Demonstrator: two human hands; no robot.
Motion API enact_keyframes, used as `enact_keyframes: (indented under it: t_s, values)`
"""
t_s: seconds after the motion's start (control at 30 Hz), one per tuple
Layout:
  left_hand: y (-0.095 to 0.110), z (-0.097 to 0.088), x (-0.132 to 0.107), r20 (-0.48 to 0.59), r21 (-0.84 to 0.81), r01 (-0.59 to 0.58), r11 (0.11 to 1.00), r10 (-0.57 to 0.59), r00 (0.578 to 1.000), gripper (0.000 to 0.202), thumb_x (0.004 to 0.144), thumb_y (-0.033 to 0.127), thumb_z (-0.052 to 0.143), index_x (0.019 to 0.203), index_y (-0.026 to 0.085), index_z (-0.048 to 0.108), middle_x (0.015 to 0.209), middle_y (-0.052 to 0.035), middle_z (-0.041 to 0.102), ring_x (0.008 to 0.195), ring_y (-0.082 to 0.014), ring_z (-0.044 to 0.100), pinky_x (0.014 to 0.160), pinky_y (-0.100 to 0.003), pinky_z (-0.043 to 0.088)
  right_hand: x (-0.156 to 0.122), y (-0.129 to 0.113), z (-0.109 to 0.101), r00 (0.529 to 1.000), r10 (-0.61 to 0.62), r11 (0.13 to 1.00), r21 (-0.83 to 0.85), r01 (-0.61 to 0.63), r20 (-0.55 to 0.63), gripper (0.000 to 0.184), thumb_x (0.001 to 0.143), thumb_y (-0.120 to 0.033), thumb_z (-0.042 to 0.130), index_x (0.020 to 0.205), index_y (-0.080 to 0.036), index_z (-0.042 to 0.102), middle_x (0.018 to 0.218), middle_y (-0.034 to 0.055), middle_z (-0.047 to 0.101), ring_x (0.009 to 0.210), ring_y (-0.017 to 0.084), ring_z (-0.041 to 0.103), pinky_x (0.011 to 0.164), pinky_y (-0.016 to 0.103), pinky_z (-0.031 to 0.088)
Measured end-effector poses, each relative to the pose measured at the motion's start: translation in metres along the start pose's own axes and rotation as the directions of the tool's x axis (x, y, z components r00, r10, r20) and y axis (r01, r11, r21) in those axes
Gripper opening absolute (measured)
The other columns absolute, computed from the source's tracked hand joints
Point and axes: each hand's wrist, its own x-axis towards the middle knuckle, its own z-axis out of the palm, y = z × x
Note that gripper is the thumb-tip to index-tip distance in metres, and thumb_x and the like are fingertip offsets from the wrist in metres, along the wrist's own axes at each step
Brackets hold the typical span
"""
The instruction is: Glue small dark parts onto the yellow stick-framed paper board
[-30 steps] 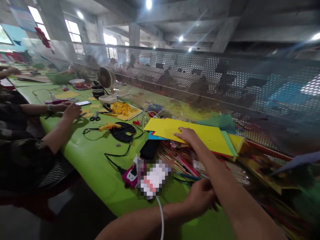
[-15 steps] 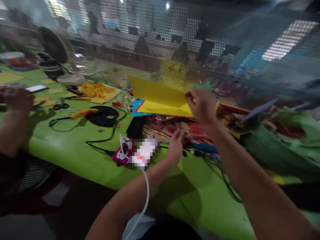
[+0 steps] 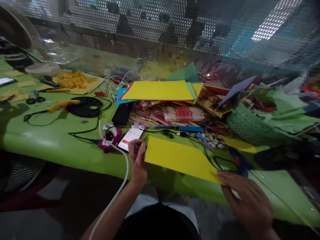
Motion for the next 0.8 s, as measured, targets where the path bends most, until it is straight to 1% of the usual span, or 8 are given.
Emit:
enact_keyframes:
  t_s: [0.1, 0.17, 0.27, 0.37, 0.47, 0.57, 0.7, 0.8]
  values:
    - [-0.006, -0.030, -0.023, 0.106, 0.217, -0.115, 0.969, 0.094, 0.990, 0.008, 0.088, 0.027, 0.058, 0.094, 0.022, 0.058, 0.090, -0.0009, 0.057, 0.087, -0.0142, 0.056, 0.082, -0.025, 0.046, -0.030, 0.006, 0.021, 0.998, 0.015, 0.999, 0.047, -0.018, 0.063, 0.031, 0.080, -0.015, 0.061, 0.105, -0.032, 0.065, 0.099, 0.0027, 0.076, 0.086, 0.025, 0.071, 0.077, 0.044, 0.056]
    - [-0.003, -0.046, -0.031, 0.296, 0.346, -0.213, 0.914, 0.109, 0.949, 0.012, 0.091, 0.025, 0.052, 0.099, 0.023, 0.061, 0.099, -0.0033, 0.062, 0.099, -0.0170, 0.058, 0.092, -0.030, 0.045, -0.041, 0.006, 0.032, 0.993, 0.030, 0.995, 0.091, -0.041, 0.114, 0.026, 0.081, -0.015, 0.059, 0.103, -0.029, 0.065, 0.100, 0.0038, 0.076, 0.089, 0.025, 0.070, 0.078, 0.043, 0.056]
    - [0.007, -0.057, -0.035, 0.636, 0.493, -0.441, 0.750, 0.036, 0.771, 0.027, 0.092, 0.022, 0.048, 0.117, 0.026, 0.060, 0.121, -0.0056, 0.064, 0.117, -0.0202, 0.056, 0.105, -0.039, 0.040, -0.047, 0.004, 0.042, 0.985, 0.069, 0.982, 0.162, -0.096, 0.161, 0.023, 0.082, -0.017, 0.059, 0.102, -0.027, 0.064, 0.101, 0.0052, 0.075, 0.092, 0.025, 0.069, 0.080, 0.044, 0.056]
    - [0.010, -0.058, -0.037, 0.794, 0.537, -0.661, 0.524, -0.049, 0.607, 0.035, 0.091, 0.023, 0.050, 0.126, 0.028, 0.057, 0.135, -0.0052, 0.059, 0.128, -0.0227, 0.050, 0.114, -0.049, 0.029, -0.047, 0.003, 0.043, 0.976, 0.127, 0.962, 0.216, -0.164, 0.177, 0.020, 0.082, -0.020, 0.061, 0.100, -0.027, 0.063, 0.103, 0.0062, 0.074, 0.095, 0.026, 0.069, 0.082, 0.044, 0.056]
    - [0.005, -0.056, -0.039, 0.811, 0.564, -0.736, 0.374, -0.085, 0.578, 0.035, 0.091, 0.025, 0.051, 0.125, 0.028, 0.059, 0.138, -0.0046, 0.057, 0.131, -0.0236, 0.048, 0.116, -0.053, 0.024, -0.049, 0.005, 0.035, 0.959, 0.182, 0.925, 0.292, -0.242, 0.218, 0.018, 0.080, -0.024, 0.065, 0.097, -0.029, 0.065, 0.105, 0.0060, 0.073, 0.097, 0.026, 0.069, 0.080, 0.043, 0.058]
    - [0.001, -0.057, -0.040, 0.818, 0.564, -0.768, 0.303, -0.079, 0.570, 0.037, 0.090, 0.023, 0.051, 0.126, 0.028, 0.059, 0.139, -0.0046, 0.056, 0.131, -0.0241, 0.048, 0.116, -0.054, 0.024, -0.058, 0.010, 0.022, 0.921, 0.295, 0.847, 0.376, -0.375, 0.254, 0.012, 0.078, -0.027, 0.068, 0.090, -0.030, 0.066, 0.099, 0.0046, 0.075, 0.090, 0.026, 0.071, 0.076, 0.040, 0.060]
    - [0.001, -0.056, -0.040, 0.831, 0.548, -0.793, 0.265, -0.065, 0.553, 0.037, 0.089, 0.022, 0.052, 0.125, 0.028, 0.060, 0.139, -0.0041, 0.056, 0.131, -0.0244, 0.049, 0.115, -0.054, 0.027, -0.077, 0.017, 0.004, 0.790, 0.587, 0.673, 0.434, -0.598, 0.178, 0.008, 0.076, -0.033, 0.070, 0.081, -0.029, 0.066, 0.087, 0.0030, 0.073, 0.082, 0.025, 0.071, 0.075, 0.039, 0.060]
    - [0.003, -0.051, -0.041, 0.843, 0.531, -0.799, 0.282, -0.075, 0.533, 0.035, 0.091, 0.025, 0.051, 0.125, 0.027, 0.059, 0.137, -0.0034, 0.057, 0.131, -0.0231, 0.049, 0.114, -0.052, 0.029, -0.086, 0.021, 0.000, 0.703, 0.700, 0.602, 0.424, -0.677, 0.129, 0.010, 0.077, -0.035, 0.069, 0.084, -0.030, 0.068, 0.086, 0.0038, 0.073, 0.080, 0.026, 0.071, 0.069, 0.037, 0.060]
